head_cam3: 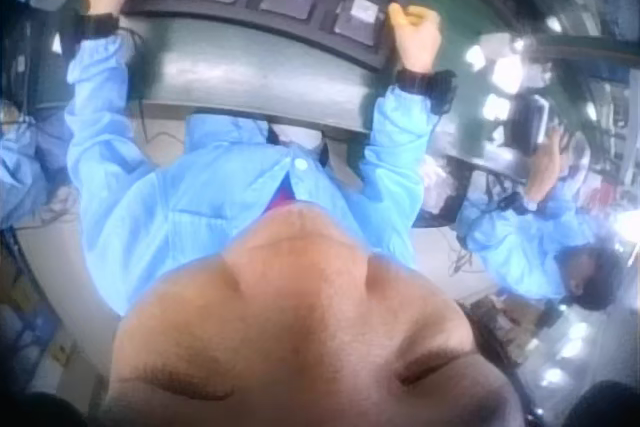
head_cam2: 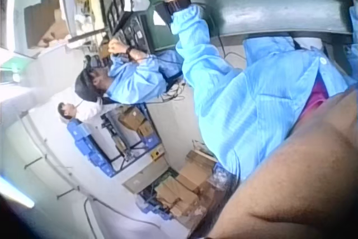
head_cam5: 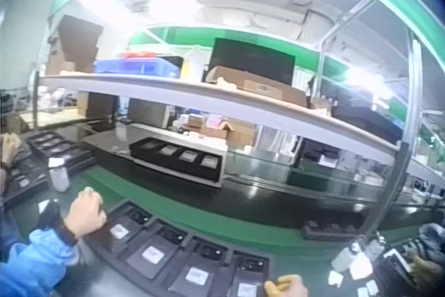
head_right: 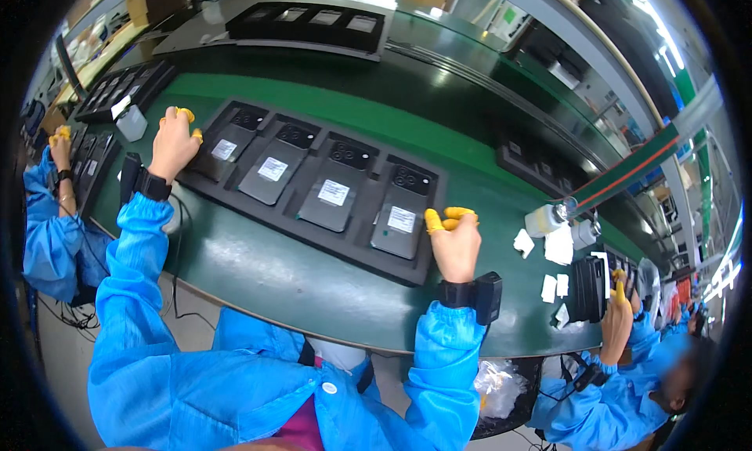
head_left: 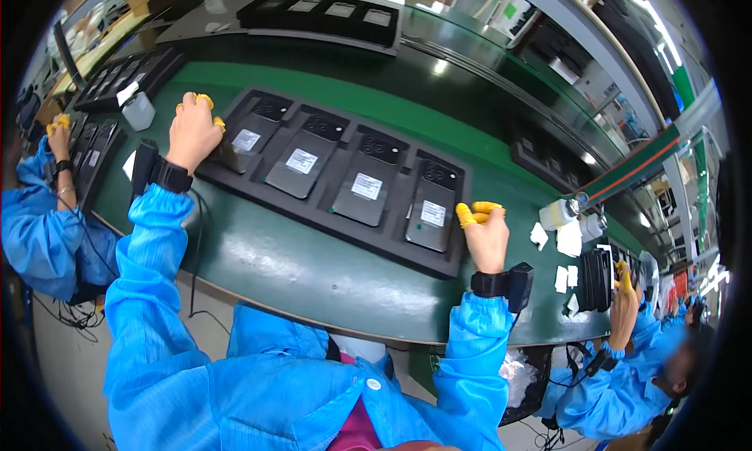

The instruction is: Cleaning the back and camera lenses of mobile phones on an assembly line.

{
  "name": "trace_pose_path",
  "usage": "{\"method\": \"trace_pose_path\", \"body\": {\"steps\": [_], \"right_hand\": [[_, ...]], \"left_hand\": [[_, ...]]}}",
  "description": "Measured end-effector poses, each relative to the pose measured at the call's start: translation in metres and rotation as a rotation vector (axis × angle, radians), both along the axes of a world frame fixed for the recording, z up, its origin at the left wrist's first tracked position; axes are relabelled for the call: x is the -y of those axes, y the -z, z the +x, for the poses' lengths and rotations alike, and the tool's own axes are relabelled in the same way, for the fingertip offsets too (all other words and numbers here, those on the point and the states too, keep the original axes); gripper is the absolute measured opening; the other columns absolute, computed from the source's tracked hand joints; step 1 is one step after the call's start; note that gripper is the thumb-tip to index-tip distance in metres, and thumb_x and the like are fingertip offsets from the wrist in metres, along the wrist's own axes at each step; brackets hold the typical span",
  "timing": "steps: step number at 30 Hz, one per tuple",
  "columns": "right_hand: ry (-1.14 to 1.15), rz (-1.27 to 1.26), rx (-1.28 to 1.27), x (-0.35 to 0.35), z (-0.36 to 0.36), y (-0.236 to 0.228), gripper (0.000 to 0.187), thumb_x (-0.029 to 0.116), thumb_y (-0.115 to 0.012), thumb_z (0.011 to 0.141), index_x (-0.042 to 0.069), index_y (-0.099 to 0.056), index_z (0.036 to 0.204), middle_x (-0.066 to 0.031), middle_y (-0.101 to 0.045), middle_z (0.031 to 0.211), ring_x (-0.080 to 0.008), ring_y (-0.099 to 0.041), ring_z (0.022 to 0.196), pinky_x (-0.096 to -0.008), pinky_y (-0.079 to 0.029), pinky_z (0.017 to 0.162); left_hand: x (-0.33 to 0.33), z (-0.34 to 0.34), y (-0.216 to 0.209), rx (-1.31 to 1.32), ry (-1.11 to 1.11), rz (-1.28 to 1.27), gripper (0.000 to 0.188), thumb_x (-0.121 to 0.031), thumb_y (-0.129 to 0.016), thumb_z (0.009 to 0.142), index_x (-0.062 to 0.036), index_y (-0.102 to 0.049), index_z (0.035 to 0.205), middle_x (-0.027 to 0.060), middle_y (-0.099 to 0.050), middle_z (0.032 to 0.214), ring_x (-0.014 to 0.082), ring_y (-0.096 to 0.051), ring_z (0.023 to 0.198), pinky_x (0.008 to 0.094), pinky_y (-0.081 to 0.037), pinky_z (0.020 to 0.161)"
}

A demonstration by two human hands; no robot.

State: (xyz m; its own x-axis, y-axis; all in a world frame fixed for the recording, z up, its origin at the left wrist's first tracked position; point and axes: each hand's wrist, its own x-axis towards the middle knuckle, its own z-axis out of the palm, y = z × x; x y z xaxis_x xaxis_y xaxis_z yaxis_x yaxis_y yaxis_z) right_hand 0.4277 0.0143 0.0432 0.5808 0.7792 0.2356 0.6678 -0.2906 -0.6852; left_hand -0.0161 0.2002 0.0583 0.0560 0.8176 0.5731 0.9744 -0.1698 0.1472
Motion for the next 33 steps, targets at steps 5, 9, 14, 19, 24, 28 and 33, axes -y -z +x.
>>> {"method": "trace_pose_path", "body": {"steps": [5,9,14,19,24,28,33], "right_hand": [[0.002,-0.137,-0.065,-0.004,0.000,-0.002,0.045,0.027,-0.081,0.080,-0.005,-0.062,0.105,-0.0159,-0.069,0.092,-0.0281,-0.069,0.083,-0.0367,-0.053,0.077],[0.010,-0.113,-0.095,-0.011,0.011,0.013,0.043,0.027,-0.081,0.080,-0.005,-0.064,0.102,-0.0166,-0.071,0.095,-0.0268,-0.069,0.085,-0.0364,-0.054,0.078],[0.010,-0.035,0.011,-0.009,0.008,0.011,0.040,0.023,-0.080,0.081,-0.004,-0.065,0.107,-0.0164,-0.071,0.096,-0.0259,-0.070,0.087,-0.0354,-0.054,0.078],[-0.164,0.026,0.133,0.033,0.011,0.017,0.035,0.019,-0.074,0.081,-0.004,-0.065,0.106,-0.0226,-0.069,0.098,-0.0384,-0.067,0.091,-0.0427,-0.053,0.081],[-0.066,-0.049,-0.035,0.116,-0.023,0.012,0.036,0.014,-0.077,0.079,-0.003,-0.064,0.108,-0.0171,-0.067,0.094,-0.0274,-0.065,0.082,-0.0369,-0.053,0.075],[0.046,-0.011,-0.031,0.132,-0.040,0.000,0.034,0.009,-0.076,0.081,-0.005,-0.064,0.109,-0.0172,-0.068,0.093,-0.0268,-0.065,0.078,-0.0369,-0.052,0.070],[0.088,0.100,0.085,0.141,-0.029,0.018,0.031,0.008,-0.071,0.084,-0.006,-0.064,0.111,-0.0204,-0.065,0.100,-0.0318,-0.064,0.088,-0.0384,-0.051,0.076]], "left_hand": [[-0.020,-0.021,0.029,0.152,0.006,-0.173,0.032,-0.026,-0.068,0.088,0.0038,-0.063,0.098,0.0261,-0.063,0.103,0.0465,-0.061,0.097,0.0513,-0.051,0.085],[-0.019,-0.011,0.039,0.082,0.027,-0.165,0.027,-0.021,-0.067,0.089,0.0045,-0.063,0.097,0.0274,-0.063,0.102,0.0462,-0.062,0.097,0.0513,-0.051,0.084],[0.003,-0.021,0.039,0.008,0.100,-0.155,0.022,-0.014,-0.066,0.088,0.0062,-0.061,0.095,0.0291,-0.061,0.101,0.0470,-0.062,0.095,0.0514,-0.052,0.081],[0.106,-0.044,0.039,-0.008,0.161,-0.120,0.021,-0.014,-0.062,0.092,0.0057,-0.057,0.096,0.0281,-0.059,0.093,0.0488,-0.059,0.084,0.0542,-0.048,0.072],[0.197,-0.057,0.043,0.115,0.069,-0.147,0.019,-0.008,-0.064,0.090,0.0070,-0.058,0.100,0.0264,-0.057,0.095,0.0482,-0.057,0.085,0.0514,-0.046,0.071],[0.203,-0.042,0.035,0.149,-0.024,-0.167,0.018,-0.004,-0.064,0.088,0.0095,-0.059,0.100,0.0250,-0.057,0.097,0.0477,-0.057,0.088,0.0500,-0.046,0.073],[0.179,-0.022,0.034,0.146,0.064,-0.086,0.017,0.007,-0.058,0.083,0.0116,-0.057,0.100,0.0254,-0.056,0.102,0.0479,-0.057,0.089,0.0486,-0.046,0.074]]}}
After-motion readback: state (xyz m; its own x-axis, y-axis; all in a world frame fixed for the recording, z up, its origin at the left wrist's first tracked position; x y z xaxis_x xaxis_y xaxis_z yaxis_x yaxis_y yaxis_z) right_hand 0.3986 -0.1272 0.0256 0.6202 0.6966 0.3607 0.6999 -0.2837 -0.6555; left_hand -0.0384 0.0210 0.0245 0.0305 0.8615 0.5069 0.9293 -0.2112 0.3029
